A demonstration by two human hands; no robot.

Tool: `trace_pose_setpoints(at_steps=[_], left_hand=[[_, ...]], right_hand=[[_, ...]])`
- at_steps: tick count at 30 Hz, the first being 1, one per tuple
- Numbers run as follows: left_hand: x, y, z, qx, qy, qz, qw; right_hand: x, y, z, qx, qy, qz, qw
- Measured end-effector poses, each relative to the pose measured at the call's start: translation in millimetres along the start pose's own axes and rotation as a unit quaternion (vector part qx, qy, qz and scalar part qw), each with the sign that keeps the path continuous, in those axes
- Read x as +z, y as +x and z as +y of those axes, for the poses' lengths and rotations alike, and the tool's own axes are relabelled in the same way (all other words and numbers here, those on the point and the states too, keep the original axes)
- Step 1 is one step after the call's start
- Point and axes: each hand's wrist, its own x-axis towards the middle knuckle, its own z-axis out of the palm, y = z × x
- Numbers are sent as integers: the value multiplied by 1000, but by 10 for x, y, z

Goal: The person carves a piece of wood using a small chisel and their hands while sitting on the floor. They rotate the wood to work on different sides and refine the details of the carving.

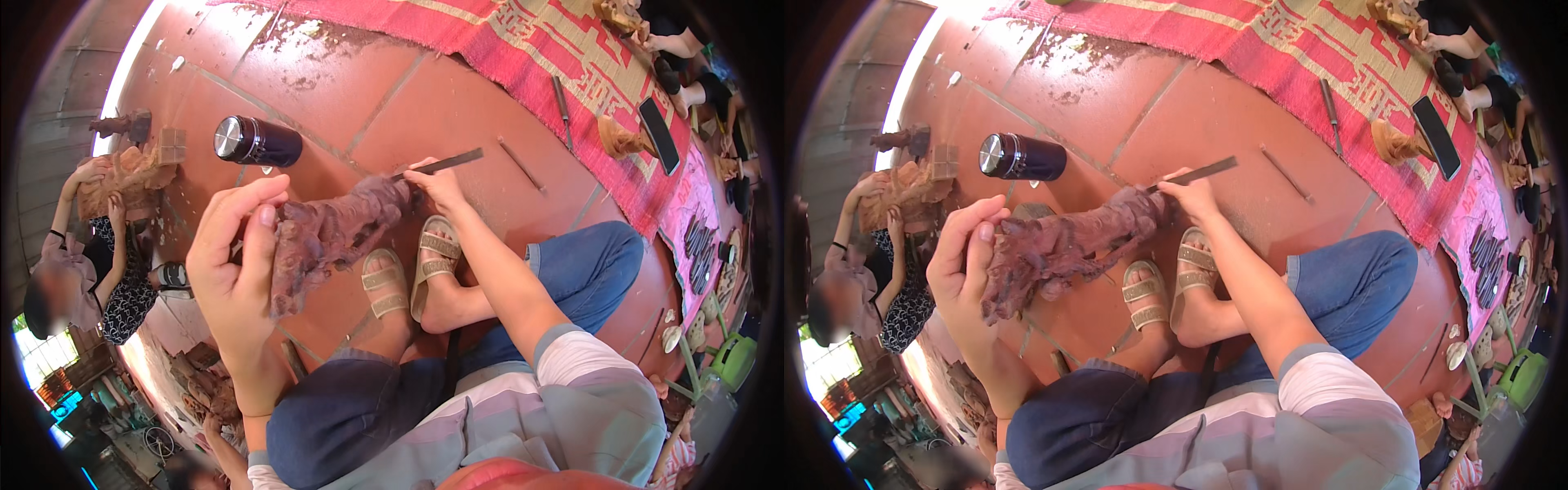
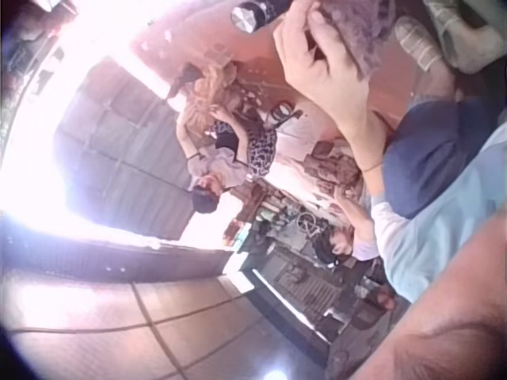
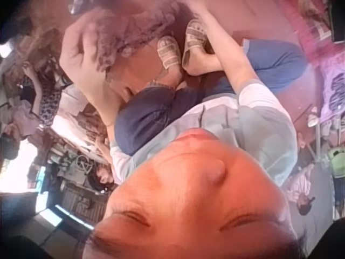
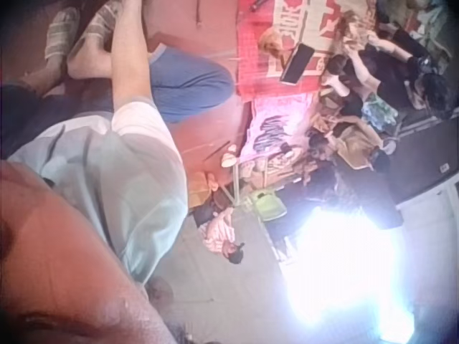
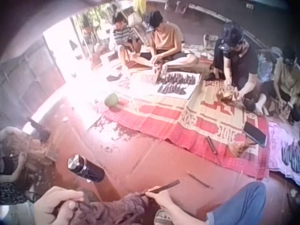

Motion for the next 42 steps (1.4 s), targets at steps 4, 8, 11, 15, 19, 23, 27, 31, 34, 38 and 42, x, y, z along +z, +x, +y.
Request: trace_pose_setpoints(at_steps=[4, 8, 11, 15, 19, 23, 27, 31, 34, 38, 42], left_hand=[[10, 5, 19, 2, -12, 14, 1000], [44, -31, -35, -7, -6, 10, 1000], [39, 1, -51, -6, -27, 12, 1000], [27, -26, -10, -40, -41, 16, 998], [7, -6, -53, -40, -65, 4, 997], [24, 18, -50, -19, -25, -2, 999], [-6, 7, -59, -53, -68, 3, 996], [30, -54, -263, 34, -175, 140, 974], [90, -258, -660, -7, -178, 219, 959], [-13, -1234, -1784, -198, -196, 76, 957], [421, -2460, -1503, -286, -610, -151, 724]], right_hand=[[83, -32, -187, 5, 38, 36, 999], [123, -159, -47, -43, -6, 22, 999], [87, -88, -161, -17, 26, 19, 999], [126, -99, -62, -56, 26, -18, 998], [-56, 37, -161, -5, 27, 12, 1000], [13, -80, -122, -18, -18, 20, 999], [-98, -62, -229, -53, 121, 131, 983], [15, -338, -649, -137, 123, 100, 978], [-127, -625, -865, -174, 130, 112, 970], [-377, -926, -957, -206, 129, 158, 957], [-423, -1198, -864, -193, 94, 160, 963]])
